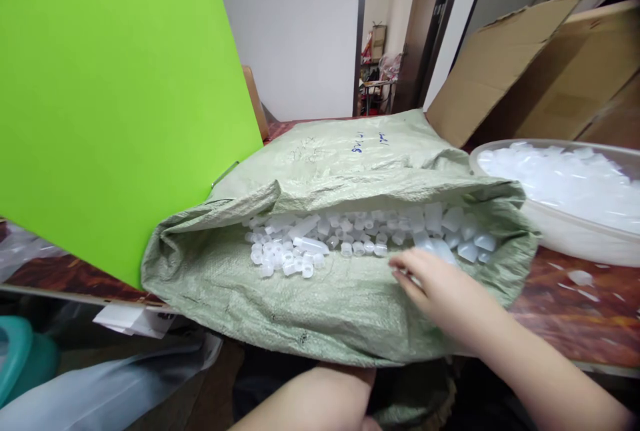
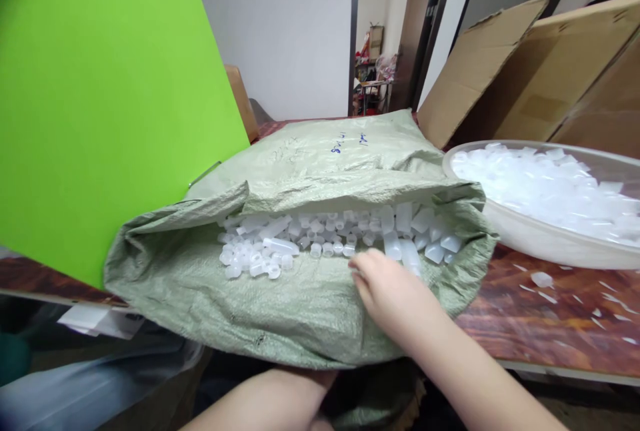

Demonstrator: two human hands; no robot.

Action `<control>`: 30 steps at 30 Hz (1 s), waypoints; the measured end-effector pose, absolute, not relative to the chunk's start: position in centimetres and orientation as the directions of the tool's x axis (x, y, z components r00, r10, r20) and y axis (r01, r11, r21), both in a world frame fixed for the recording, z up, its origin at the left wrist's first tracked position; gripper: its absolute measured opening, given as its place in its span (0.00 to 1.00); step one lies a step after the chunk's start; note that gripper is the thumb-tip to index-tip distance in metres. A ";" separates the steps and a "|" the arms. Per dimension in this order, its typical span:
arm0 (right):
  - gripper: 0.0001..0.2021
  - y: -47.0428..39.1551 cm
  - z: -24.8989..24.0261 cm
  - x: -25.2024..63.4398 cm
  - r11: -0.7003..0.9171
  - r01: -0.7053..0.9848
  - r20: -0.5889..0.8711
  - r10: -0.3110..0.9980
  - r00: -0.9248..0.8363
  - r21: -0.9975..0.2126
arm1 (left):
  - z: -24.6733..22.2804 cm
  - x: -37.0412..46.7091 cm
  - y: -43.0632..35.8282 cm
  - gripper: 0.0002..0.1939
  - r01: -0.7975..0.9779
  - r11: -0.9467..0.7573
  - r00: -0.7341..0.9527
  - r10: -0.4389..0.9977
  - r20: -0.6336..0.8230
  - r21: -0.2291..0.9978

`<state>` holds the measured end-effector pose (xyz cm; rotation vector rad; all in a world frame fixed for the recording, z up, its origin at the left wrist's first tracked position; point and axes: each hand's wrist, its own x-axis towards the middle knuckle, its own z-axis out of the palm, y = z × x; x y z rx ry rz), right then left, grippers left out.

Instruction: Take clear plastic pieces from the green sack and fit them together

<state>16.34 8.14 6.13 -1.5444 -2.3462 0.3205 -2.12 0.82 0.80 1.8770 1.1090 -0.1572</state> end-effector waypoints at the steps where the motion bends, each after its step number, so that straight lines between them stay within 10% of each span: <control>1: 0.09 9.6 6.1 15.8 0.367 0.891 0.125 0.930 -0.345 -0.269 | 2.9 -2.9 0.8 0.22 0.794 -0.289 0.596 0.544 -0.591 0.534; 5: 0.09 12.6 5.2 14.0 0.380 0.922 0.050 0.925 -0.377 -0.074 | 10.1 -7.2 2.9 0.13 0.776 -0.396 0.605 0.690 -0.398 0.492; 11: 0.09 12.2 4.1 14.1 0.307 0.946 0.037 0.952 -0.305 -0.100 | 11.8 -12.0 12.0 0.17 0.987 -0.135 0.128 0.988 -0.084 -0.089; 30: 0.16 6.0 0.0 17.5 0.415 0.469 0.448 0.893 -0.044 -0.780 | 11.0 -6.1 12.4 0.16 0.951 -0.303 0.308 0.947 0.090 -0.067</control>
